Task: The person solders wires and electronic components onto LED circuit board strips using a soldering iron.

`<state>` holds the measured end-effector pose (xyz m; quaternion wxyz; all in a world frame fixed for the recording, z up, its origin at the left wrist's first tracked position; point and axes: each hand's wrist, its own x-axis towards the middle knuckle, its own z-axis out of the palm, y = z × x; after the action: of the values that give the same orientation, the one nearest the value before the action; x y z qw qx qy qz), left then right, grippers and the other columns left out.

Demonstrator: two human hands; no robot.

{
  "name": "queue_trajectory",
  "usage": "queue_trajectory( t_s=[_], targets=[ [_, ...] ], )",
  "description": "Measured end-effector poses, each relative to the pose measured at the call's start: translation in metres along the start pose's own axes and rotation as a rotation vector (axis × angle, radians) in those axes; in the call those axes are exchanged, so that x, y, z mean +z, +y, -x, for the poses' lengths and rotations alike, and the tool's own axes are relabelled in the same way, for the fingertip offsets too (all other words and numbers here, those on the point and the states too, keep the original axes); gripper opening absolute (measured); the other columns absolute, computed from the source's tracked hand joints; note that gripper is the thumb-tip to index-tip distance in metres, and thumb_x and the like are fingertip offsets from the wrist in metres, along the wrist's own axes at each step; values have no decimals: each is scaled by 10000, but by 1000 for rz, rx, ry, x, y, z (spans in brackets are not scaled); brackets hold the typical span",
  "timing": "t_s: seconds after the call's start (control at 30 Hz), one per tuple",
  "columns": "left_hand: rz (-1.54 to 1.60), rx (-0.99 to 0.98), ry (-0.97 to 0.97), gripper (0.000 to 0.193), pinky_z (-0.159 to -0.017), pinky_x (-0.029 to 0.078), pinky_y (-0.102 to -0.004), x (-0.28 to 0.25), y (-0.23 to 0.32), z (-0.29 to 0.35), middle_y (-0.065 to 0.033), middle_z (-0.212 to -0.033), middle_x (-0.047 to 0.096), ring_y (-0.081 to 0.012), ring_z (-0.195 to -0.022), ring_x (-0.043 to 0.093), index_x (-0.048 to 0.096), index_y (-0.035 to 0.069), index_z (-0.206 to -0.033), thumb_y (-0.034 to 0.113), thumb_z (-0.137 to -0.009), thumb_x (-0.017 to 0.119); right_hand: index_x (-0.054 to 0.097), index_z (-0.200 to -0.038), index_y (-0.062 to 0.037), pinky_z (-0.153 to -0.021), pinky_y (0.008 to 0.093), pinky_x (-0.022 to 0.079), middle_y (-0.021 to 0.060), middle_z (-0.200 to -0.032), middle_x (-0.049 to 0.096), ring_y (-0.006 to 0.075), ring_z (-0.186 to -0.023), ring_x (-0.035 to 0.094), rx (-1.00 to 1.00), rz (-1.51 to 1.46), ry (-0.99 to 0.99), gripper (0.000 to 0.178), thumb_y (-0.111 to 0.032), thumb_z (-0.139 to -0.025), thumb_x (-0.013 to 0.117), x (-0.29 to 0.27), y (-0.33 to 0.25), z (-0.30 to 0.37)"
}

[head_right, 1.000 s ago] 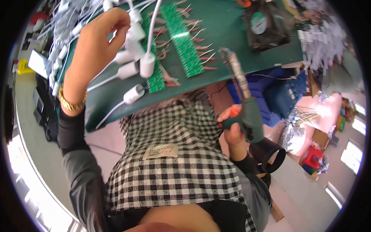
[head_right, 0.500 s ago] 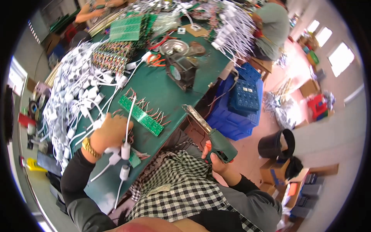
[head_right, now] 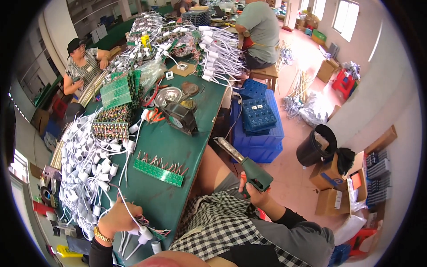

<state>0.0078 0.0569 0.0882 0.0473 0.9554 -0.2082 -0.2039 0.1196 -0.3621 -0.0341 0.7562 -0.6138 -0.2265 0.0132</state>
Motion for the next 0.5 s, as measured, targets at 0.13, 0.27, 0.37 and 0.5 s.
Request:
queue_trajectory(
  t_s=[0.13,0.27,0.37,0.5],
  targets=[
    [-194,84,45,121,-812,397,-478,-38,41,17,-92,-754,546,-294,-791,587,606,115,-849,209,-779,635,458,-1254,-29,-675,317,453,99,-822,567,165,-699,551,-77,143,62,374,-182,-915,490,-15,-11,-12],
    [-689,-304,524,101,-799,389,-486,-80,58,50,-79,-835,513,-271,-796,516,588,110,-854,187,-793,612,460,-1226,-7,-627,292,458,94,-817,563,150,-670,555,-83,103,202,354,-172,-913,481,-23,-18,-28],
    [-480,-565,911,161,-775,417,-397,-100,40,64,-134,-890,495,-316,-826,516,535,19,-875,0,-739,619,462,-1214,-3,-597,274,462,93,-821,564,145,-672,561,-104,50,226,332,-150,-916,467,-38,-9,-53],
    [-119,-556,1176,204,-640,363,-290,-148,12,31,-135,-892,476,-257,-755,473,483,-29,-897,-57,-731,598,463,-1212,-5,-588,265,465,89,-836,564,147,-673,564,-118,-8,304,317,-132,-921,456,-62,-2,-79]
  ],
)
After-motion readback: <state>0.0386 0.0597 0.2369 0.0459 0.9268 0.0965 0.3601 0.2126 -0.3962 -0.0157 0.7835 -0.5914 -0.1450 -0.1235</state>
